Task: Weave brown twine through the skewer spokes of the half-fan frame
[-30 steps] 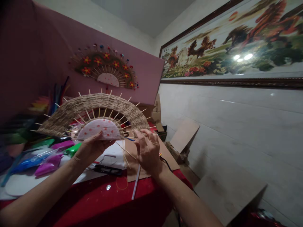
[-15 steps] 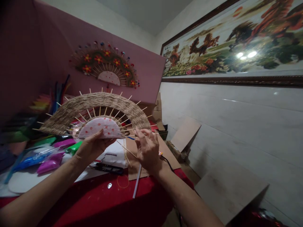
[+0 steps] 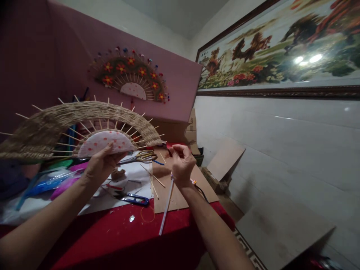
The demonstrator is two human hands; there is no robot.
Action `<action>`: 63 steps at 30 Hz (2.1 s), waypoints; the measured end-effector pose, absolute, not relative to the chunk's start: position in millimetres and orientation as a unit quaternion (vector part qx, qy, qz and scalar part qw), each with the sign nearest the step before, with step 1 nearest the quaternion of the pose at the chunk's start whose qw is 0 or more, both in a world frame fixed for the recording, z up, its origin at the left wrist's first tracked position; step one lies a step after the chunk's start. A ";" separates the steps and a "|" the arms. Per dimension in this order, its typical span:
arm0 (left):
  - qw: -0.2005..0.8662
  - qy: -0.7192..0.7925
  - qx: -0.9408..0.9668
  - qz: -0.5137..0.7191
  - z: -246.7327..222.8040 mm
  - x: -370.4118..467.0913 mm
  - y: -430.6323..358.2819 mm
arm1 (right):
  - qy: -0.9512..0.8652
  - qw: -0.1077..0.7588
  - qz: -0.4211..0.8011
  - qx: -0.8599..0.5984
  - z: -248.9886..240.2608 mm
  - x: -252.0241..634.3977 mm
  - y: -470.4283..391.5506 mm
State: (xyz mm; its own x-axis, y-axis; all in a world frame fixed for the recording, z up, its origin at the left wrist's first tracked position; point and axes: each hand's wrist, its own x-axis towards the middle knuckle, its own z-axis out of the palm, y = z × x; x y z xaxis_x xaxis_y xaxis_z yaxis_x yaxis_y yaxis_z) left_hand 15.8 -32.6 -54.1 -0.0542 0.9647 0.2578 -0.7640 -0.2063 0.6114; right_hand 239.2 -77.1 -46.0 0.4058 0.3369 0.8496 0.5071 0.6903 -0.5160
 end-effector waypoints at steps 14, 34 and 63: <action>0.648 0.205 0.340 0.649 -65.3 32.5 -41.1 | -0.688 0.645 -0.006 -0.332 -91.7 232.1 -49.7; 0.654 0.212 0.328 0.649 -70.5 39.4 -44.6 | -0.647 0.679 -0.026 -0.346 -89.5 236.1 -57.5; 0.702 0.234 0.278 0.612 -90.0 41.1 -29.0 | -0.621 0.654 -0.155 -0.404 -92.2 242.1 -58.2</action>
State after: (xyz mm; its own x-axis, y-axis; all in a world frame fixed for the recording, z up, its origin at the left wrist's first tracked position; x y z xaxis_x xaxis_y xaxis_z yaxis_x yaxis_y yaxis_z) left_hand 41.1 -29.0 -90.0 0.1411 0.9899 0.0111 -0.7300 0.0964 0.6766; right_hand 242.1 -58.2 -92.2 0.1812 0.3000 0.9366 0.7042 0.6252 -0.3366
